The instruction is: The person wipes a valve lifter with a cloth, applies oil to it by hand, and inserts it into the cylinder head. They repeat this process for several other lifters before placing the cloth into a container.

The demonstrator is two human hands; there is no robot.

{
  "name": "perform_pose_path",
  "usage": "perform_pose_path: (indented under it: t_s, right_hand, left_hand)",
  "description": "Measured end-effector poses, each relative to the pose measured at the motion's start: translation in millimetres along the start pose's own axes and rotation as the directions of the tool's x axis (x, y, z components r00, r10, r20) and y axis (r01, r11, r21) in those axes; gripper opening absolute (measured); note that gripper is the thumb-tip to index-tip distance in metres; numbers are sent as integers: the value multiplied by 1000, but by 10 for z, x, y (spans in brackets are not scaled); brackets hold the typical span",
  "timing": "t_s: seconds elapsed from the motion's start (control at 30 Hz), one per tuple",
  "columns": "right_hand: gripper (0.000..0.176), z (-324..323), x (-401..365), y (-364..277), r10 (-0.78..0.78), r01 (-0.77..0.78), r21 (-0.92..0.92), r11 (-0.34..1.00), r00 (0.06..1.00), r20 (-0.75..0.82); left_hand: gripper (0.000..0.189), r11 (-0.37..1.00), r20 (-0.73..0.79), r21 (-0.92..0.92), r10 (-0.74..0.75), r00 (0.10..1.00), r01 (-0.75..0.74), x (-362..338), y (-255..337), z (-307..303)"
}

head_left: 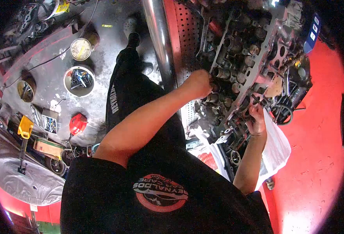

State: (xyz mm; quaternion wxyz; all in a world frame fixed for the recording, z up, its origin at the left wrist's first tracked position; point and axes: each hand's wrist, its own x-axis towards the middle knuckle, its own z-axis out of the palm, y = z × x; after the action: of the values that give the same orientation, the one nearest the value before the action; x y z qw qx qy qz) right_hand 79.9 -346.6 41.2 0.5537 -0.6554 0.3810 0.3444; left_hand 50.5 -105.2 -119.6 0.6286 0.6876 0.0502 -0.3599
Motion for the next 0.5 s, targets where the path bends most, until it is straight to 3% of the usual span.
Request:
perform_pose_path:
  t_s: [0.1,0.2,0.3,0.4,0.5]
  right_hand:
    - [46,158,-58,-84,-15,15,-17,1000,1000,9]
    - [48,117,-36,-74,-20,21,-13,1000,999,27]
    - [48,83,-94,-34,2,-2,-8,1000,1000,17]
    - [49,42,-2,22,-23,22,-20,1000,1000,-11]
    - [47,20,-10,-32,59,-59,-9,998,998,7]
  left_hand:
    - [30,991,22,115,69,997,-71,11,-13,35]
    - [31,995,13,20,92,996,-93,-4,-11,8]
    - [29,1000,30,-17,-4,1000,5,-23,29,-28]
    - [26,994,-84,27,112,990,-110,-49,15,-45]
    - [26,999,-10,34,43,999,-43,7,21,-7]
